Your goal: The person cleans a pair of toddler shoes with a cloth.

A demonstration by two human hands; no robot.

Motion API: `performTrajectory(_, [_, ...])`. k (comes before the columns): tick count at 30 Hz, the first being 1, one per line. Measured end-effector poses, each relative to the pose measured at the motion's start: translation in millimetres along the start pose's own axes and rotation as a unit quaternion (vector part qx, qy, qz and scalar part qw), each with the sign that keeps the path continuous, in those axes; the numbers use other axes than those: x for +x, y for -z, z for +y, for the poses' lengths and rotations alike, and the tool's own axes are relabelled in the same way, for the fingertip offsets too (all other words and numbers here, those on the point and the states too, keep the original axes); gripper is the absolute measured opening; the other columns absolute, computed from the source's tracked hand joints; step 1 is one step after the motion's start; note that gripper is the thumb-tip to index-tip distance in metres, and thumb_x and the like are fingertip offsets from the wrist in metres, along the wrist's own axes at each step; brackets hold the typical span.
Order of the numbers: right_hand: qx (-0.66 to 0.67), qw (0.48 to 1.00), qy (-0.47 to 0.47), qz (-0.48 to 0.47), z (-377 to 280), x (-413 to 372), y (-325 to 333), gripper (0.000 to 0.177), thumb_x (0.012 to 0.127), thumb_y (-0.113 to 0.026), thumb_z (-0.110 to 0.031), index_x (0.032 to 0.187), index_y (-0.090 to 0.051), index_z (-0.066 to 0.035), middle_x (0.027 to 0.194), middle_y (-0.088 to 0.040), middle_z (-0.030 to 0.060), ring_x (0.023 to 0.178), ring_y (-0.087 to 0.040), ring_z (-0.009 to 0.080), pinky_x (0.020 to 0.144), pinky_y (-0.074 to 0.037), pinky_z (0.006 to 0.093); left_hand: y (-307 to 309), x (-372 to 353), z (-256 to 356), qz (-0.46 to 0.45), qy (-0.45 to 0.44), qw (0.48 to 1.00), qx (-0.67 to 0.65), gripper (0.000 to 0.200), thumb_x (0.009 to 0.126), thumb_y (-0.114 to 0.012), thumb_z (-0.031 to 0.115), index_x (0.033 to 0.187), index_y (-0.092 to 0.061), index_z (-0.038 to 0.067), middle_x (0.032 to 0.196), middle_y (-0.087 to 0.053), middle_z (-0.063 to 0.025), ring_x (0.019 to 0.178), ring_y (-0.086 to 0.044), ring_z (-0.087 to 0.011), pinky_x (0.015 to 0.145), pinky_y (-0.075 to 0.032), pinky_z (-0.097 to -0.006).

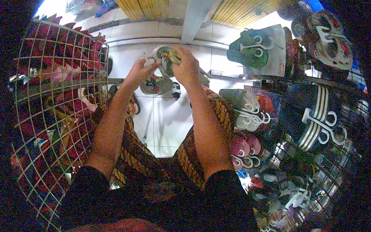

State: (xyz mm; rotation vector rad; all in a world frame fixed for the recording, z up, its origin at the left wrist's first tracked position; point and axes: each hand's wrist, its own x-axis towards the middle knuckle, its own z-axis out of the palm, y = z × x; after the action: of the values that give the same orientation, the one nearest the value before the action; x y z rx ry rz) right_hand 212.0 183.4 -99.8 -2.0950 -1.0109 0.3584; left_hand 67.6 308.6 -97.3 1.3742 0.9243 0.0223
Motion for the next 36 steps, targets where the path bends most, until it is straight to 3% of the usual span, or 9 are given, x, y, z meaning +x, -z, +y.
performTrajectory(3, [0.017,0.991,-0.115,-0.067,-4.7,2.4,1.4,0.039,0.084,-0.06,-0.008,0.123,-0.058,-0.014,0.109,-0.068,0.0186,0.103,-0.064,0.039,0.087,-0.051,0.0417,7.9,6.3,-3.8,-0.047,0.053,0.997,-0.025,0.048,0.089,-0.072,0.035,0.119,-0.06,0.0,0.092,-0.068,-0.0066,0.071,-0.066,-0.0149,0.062,-0.054,-0.031])
performTrajectory(11, [0.061,0.991,-0.106,-0.045,5.7,13.3,-4.0,0.037,0.086,-0.063,-0.014,0.122,-0.058,-0.012,0.107,-0.068,0.0201,0.102,-0.066,0.0365,0.087,-0.051,0.0397,10.8,14.0,-5.8,-0.04,0.089,0.988,-0.117,0.049,0.089,-0.07,0.04,0.121,-0.06,0.003,0.095,-0.067,-0.0067,0.075,-0.065,-0.0164,0.065,-0.055,-0.0325])
performTrajectory(15, [0.077,0.99,-0.116,-0.007,-0.9,20.8,-2.4,0.034,0.083,-0.069,-0.02,0.114,-0.064,-0.007,0.097,-0.071,0.0192,0.093,-0.069,0.0344,0.083,-0.054,0.0405,16.9,28.2,-11.7,-0.021,0.063,0.996,-0.061,0.055,0.089,-0.071,0.04,0.127,-0.057,0.004,0.097,-0.066,-0.0072,0.078,-0.063,-0.015,0.066,-0.053,-0.0312])
performTrajectory(18, [0.246,0.955,-0.166,0.013,21.3,31.3,-1.2,0.028,0.085,-0.068,-0.022,0.106,-0.069,-0.005,0.091,-0.072,0.014,0.086,-0.069,0.0261,0.08,-0.054,0.0361,16.9,19.9,11.4,0.029,0.052,0.997,-0.051,0.053,0.089,-0.071,0.039,0.127,-0.058,0.004,0.098,-0.066,-0.0066,0.078,-0.062,-0.0143,0.067,-0.052,-0.0302])
performTrajectory(21, [0.382,0.88,-0.246,-0.138,1.3,39.0,24.1,0.029,0.088,-0.066,-0.015,0.112,-0.066,0.001,0.095,-0.069,0.0061,0.087,-0.065,0.0161,0.078,-0.052,0.0297,20.5,26.2,12.8,0.034,0.025,0.998,-0.036,0.049,0.09,-0.071,0.034,0.127,-0.059,0.004,0.095,-0.065,-0.0049,0.073,-0.06,-0.0129,0.065,-0.051,-0.0292])
performTrajectory(22, [0.418,0.872,-0.19,-0.17,-8.6,38.2,24.0,0.03,0.089,-0.064,-0.016,0.115,-0.065,0.0,0.096,-0.068,0.0066,0.09,-0.063,0.0155,0.083,-0.05,0.0288,21.8,30.7,7.6,0.013,-0.001,0.999,-0.032,0.048,0.091,-0.07,0.032,0.128,-0.058,0.003,0.092,-0.065,-0.0038,0.07,-0.058,-0.0115,0.062,-0.05,-0.0286])
performTrajectory(26, [0.231,0.949,-0.129,-0.172,17.2,40.4,-8.4,0.04,0.086,-0.069,-0.024,0.118,-0.061,-0.001,0.103,-0.07,0.0128,0.092,-0.066,0.0193,0.084,-0.053,0.0331,16.6,45.2,-7.6,-0.011,-0.063,0.997,-0.042,0.047,0.092,-0.07,0.03,0.129,-0.059,0.005,0.088,-0.063,-0.0006,0.066,-0.055,-0.0092,0.061,-0.049,-0.0275])
performTrajectory(32, [0.283,0.929,-0.193,-0.143,7.6,49.0,0.2,0.038,0.083,-0.071,-0.026,0.11,-0.065,0.0,0.098,-0.071,0.0158,0.087,-0.069,0.0254,0.079,-0.054,0.0354,13.1,47.2,10.6,-0.023,-0.039,0.994,-0.095,0.05,0.088,-0.067,0.014,0.137,-0.056,0.01,0.087,-0.062,0.0009,0.063,-0.053,-0.009,0.061,-0.048,-0.0269])
performTrajectory(36, [0.241,0.946,-0.156,-0.151,10.3,47.5,2.0,0.033,0.082,-0.068,-0.024,0.103,-0.067,0.001,0.092,-0.071,0.0187,0.083,-0.07,0.0281,0.076,-0.054,0.0364,14.3,44.0,13.0,-0.025,-0.045,0.999,-0.013,0.051,0.084,-0.066,0.007,0.134,-0.055,0.008,0.087,-0.063,-0.0025,0.062,-0.058,-0.0104,0.06,-0.05,-0.0285])
